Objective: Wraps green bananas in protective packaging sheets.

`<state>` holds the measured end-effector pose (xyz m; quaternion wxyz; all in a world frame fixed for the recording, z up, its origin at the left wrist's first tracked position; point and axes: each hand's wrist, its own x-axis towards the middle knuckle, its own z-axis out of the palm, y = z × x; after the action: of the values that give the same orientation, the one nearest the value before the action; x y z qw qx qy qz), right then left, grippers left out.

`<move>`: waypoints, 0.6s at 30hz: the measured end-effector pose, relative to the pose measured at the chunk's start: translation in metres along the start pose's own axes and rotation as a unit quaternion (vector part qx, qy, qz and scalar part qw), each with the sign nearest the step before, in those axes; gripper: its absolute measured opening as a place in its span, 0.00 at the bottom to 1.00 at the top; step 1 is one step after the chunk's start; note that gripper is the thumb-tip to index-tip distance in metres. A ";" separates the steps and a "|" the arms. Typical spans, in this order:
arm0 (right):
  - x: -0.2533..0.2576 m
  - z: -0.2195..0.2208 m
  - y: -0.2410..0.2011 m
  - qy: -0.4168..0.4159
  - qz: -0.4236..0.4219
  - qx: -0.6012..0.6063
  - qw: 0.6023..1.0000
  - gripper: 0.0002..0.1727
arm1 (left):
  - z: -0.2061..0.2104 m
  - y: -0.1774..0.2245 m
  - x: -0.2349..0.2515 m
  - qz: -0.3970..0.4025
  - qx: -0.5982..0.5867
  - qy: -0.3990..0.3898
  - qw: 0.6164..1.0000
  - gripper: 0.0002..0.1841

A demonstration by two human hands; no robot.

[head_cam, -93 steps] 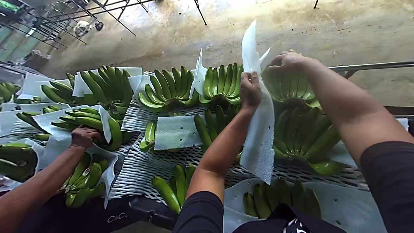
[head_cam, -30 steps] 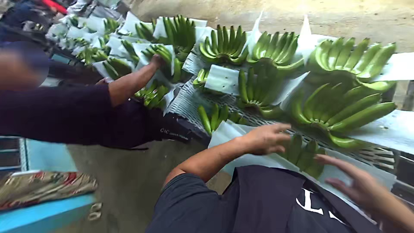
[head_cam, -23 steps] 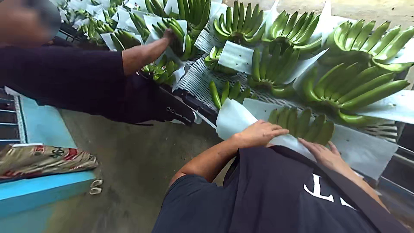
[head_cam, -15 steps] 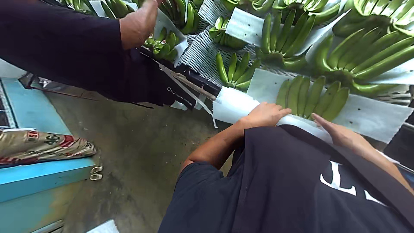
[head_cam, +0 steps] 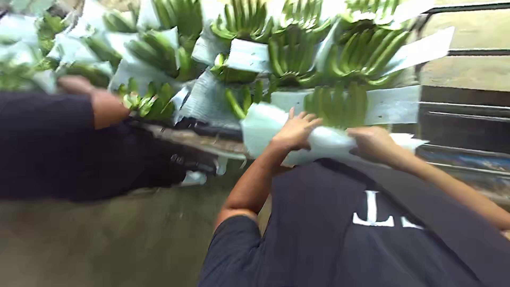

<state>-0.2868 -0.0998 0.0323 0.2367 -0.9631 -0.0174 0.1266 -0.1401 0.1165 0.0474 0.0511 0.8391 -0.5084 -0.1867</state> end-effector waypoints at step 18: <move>-0.193 -0.115 -0.170 0.557 0.050 0.290 0.776 0.17 | 0.012 0.152 0.084 0.415 0.067 -0.395 0.817 0.18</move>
<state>-0.4398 -0.0190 0.2545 0.4665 -0.7505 0.2034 -0.4216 -0.2362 -0.0283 0.0565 -0.1379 0.4037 -0.7962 -0.4290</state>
